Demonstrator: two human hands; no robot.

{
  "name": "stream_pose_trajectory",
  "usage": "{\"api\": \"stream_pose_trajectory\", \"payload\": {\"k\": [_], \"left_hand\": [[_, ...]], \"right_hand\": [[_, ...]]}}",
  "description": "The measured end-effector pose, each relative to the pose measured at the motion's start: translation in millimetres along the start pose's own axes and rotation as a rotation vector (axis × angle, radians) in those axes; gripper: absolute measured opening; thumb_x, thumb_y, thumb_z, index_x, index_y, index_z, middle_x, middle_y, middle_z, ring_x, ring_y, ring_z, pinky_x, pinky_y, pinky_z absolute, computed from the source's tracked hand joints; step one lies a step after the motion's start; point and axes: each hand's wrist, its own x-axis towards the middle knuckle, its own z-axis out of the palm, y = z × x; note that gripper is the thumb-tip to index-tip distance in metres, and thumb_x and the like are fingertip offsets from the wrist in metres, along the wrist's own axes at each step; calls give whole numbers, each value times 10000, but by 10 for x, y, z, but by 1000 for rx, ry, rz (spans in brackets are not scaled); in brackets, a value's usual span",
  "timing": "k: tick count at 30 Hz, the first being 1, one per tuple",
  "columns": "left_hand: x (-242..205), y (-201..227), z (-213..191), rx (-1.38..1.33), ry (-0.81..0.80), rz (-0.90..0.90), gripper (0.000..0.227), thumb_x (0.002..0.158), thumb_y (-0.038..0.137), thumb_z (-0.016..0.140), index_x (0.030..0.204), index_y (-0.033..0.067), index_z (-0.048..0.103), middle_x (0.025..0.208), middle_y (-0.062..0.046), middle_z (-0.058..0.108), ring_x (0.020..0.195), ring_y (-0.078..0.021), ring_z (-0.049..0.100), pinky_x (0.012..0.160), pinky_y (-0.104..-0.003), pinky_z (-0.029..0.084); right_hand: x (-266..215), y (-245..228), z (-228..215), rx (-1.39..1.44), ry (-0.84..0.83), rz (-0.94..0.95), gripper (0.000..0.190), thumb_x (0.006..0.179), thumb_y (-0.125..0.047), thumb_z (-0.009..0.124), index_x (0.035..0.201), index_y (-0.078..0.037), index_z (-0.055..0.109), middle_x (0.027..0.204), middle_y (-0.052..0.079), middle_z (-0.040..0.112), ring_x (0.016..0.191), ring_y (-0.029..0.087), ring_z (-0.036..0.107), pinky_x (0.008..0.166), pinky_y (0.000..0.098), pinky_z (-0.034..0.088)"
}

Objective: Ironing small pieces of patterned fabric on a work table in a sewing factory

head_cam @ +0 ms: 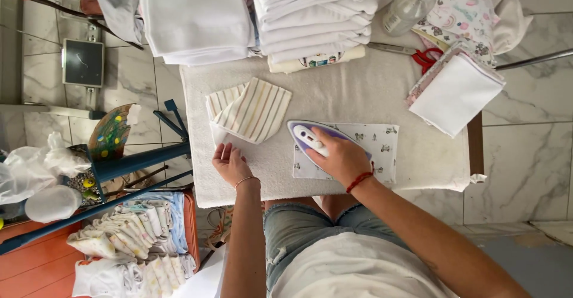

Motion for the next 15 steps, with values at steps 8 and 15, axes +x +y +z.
{"api": "stream_pose_trajectory", "payload": {"k": [8,15], "left_hand": [[-99,324,147,87,-74,303,367,674,-30,528,1002,130,486,903,-35,563,797,-120,543,605,-181,435],[-782,213,410,453,-813,825,344,735,-72,480,977,162,552,988,-30,565,975,-207,552,851,-331,439]], "right_hand": [[-130,10,-277,-32,-171,-245,453,748,-350,587,1186,-301,482,783,98,660,722,250,646,607,352,542],[-279,627,-505,-41,122,511,497,744,-527,558,1199,-336,497,921,108,636,839,326,601,751,436,484]]}}
